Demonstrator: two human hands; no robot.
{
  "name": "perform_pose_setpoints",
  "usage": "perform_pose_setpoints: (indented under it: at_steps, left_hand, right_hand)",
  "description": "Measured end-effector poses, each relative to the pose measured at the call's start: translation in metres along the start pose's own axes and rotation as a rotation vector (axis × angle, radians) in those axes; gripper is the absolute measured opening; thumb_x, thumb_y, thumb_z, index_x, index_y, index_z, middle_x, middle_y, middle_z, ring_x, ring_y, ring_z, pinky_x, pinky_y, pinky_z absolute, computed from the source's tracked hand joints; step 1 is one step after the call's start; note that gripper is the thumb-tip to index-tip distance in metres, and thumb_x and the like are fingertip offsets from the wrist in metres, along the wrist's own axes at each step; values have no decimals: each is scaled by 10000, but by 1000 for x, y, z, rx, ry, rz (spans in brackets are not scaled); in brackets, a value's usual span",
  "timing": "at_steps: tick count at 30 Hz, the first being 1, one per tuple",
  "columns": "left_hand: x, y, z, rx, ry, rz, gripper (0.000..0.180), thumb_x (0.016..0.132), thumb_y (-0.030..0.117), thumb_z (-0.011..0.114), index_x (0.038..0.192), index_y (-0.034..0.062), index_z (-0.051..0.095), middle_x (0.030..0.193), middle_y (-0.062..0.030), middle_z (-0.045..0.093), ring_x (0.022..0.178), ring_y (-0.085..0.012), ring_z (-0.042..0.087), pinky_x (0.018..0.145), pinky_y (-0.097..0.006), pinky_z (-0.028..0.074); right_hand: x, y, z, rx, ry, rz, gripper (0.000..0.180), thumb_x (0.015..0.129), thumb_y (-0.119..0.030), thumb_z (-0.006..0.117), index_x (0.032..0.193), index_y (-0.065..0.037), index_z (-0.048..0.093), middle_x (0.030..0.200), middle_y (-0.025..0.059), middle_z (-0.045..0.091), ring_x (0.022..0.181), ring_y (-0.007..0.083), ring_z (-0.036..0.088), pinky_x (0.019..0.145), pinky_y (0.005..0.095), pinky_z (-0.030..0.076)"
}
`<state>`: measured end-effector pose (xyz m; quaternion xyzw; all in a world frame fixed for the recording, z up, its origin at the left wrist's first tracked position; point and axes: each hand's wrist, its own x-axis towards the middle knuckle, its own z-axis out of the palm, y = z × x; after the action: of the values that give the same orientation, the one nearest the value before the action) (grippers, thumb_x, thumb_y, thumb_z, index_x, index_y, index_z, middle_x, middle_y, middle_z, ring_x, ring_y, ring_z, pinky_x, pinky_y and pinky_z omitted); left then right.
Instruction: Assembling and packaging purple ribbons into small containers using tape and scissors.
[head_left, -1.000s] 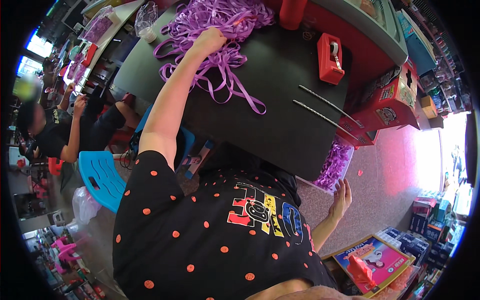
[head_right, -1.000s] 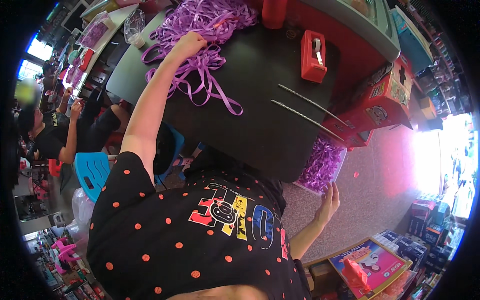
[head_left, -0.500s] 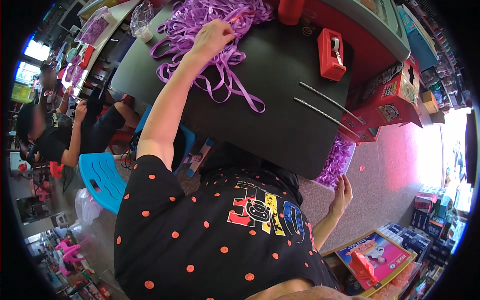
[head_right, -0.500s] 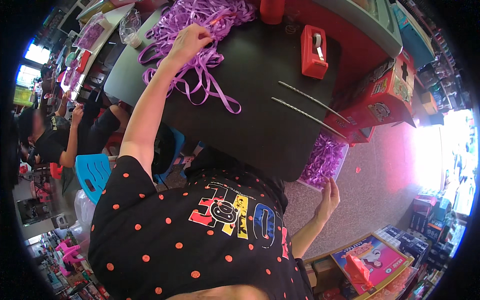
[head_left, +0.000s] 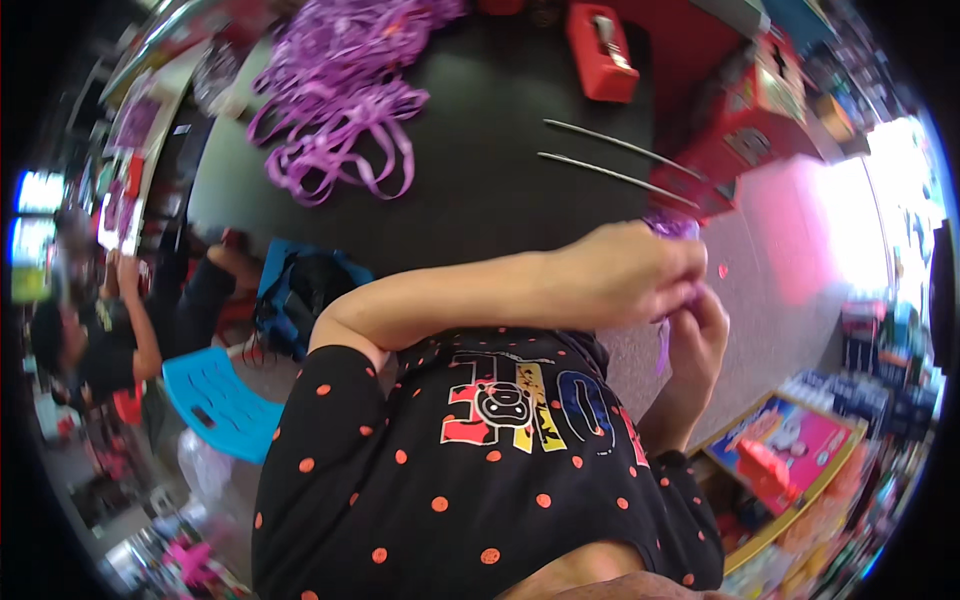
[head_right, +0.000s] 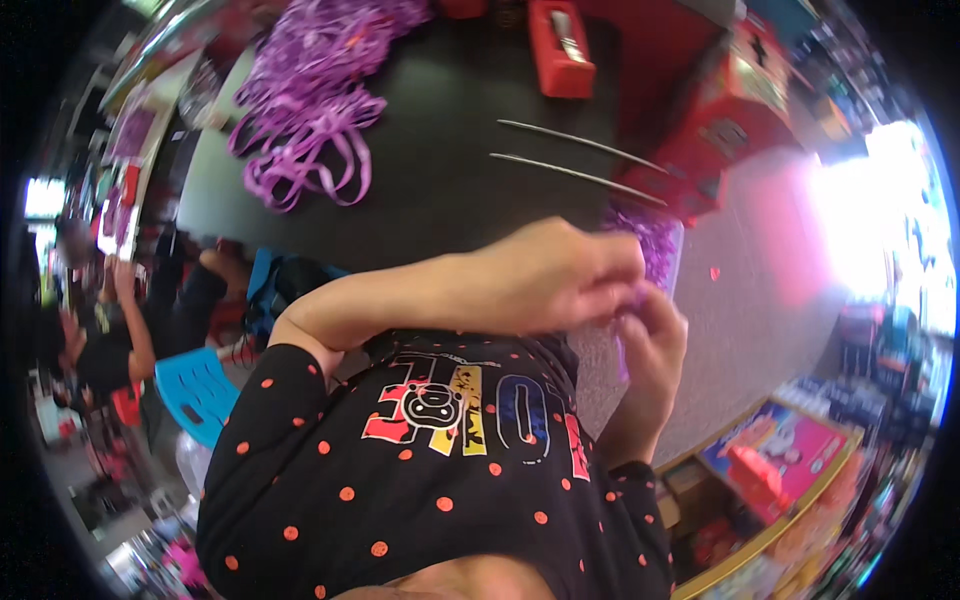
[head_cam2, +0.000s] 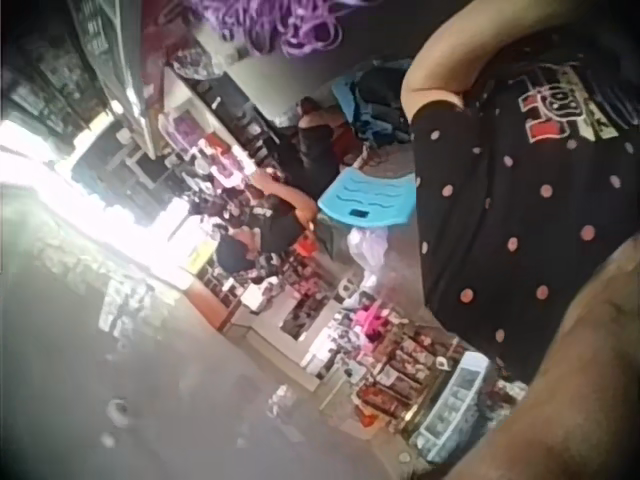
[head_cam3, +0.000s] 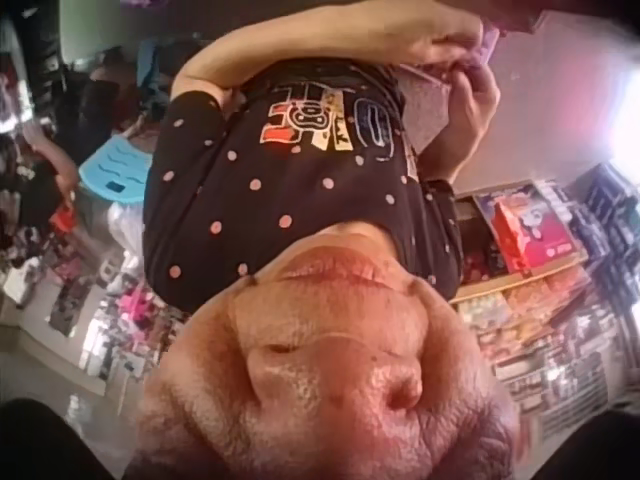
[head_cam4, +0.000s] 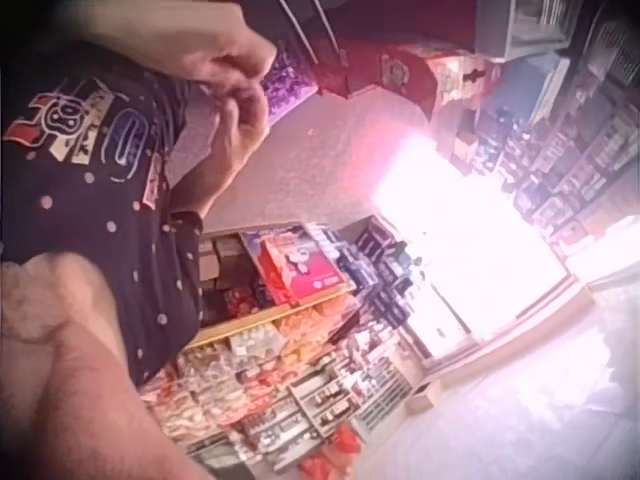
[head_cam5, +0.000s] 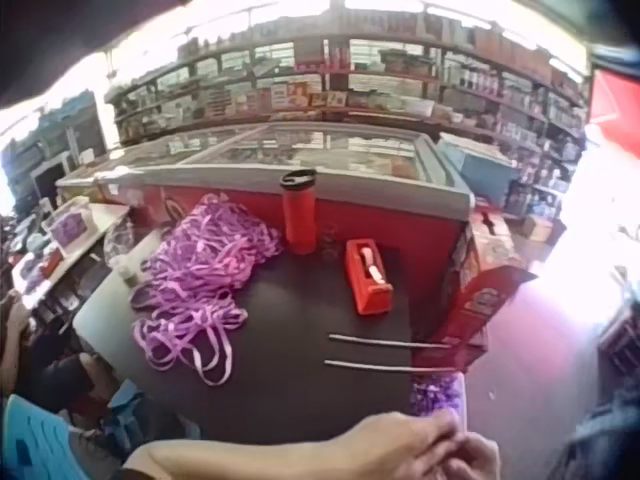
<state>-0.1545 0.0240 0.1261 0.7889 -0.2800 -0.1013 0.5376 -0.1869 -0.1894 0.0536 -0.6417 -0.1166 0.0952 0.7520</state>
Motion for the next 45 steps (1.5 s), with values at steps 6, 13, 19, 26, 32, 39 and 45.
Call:
perform_pose_setpoints:
  at_steps: [6, 13, 19, 26, 32, 39, 45]
  left_hand:
    - [72, -32, -2, 96, 14, 156, 142, 854, 133, 631, 936, 19, 606, 760, -128, 641, 710, -187, 636, 653, -307, 496]
    - [169, -78, 9, 317, 84, 473, 112, 783, 105, 677, 852, 17, 672, 815, -82, 578, 765, -218, 602, 695, -312, 480]
    - [199, -116, -6, 546, 140, 511, 109, 766, 113, 665, 835, 29, 673, 831, -96, 586, 811, -290, 590, 722, -362, 471]
    - [165, -146, -27, 738, 226, 290, 145, 776, 21, 602, 900, 32, 675, 883, -99, 614, 895, -295, 589, 786, -375, 476]
    - [131, -125, -9, 459, 314, 84, 165, 798, 56, 635, 956, 16, 651, 889, -107, 632, 853, -276, 612, 782, -333, 477]
    - [132, -134, 4, 517, 305, 97, 139, 802, 124, 656, 897, 25, 681, 926, -90, 649, 898, -252, 602, 811, -332, 468]
    - [132, -140, 7, 446, 367, 19, 137, 788, 140, 669, 875, 40, 704, 942, -68, 656, 963, -252, 569, 848, -339, 451]
  right_hand:
    - [15, -27, -45, -145, 314, 67, 222, 857, -84, 617, 1039, 42, 626, 765, 30, 612, 651, 86, 536, 585, 204, 420]
    - [53, -48, -63, -596, 575, -2, 193, 857, -120, 628, 985, 18, 674, 834, 33, 673, 761, 79, 592, 666, 218, 457]
    - [107, 19, -100, -622, 474, 106, 185, 858, -176, 644, 958, -23, 677, 728, -9, 635, 553, 28, 460, 497, 189, 352]
    - [151, 83, -86, 315, 133, 308, 96, 875, -138, 634, 880, -47, 604, 739, -11, 546, 553, 23, 405, 469, 159, 294]
    - [153, 101, -71, 506, 155, 254, 97, 871, -133, 641, 861, -47, 597, 719, -13, 549, 555, 34, 425, 478, 171, 320]
    - [149, 107, -56, 529, 182, 239, 116, 848, -141, 671, 850, -51, 597, 658, -30, 544, 540, 46, 447, 490, 178, 345]
    - [147, 116, -49, 385, 233, 136, 116, 839, -131, 684, 862, -38, 619, 691, -10, 585, 580, 45, 493, 524, 184, 382]
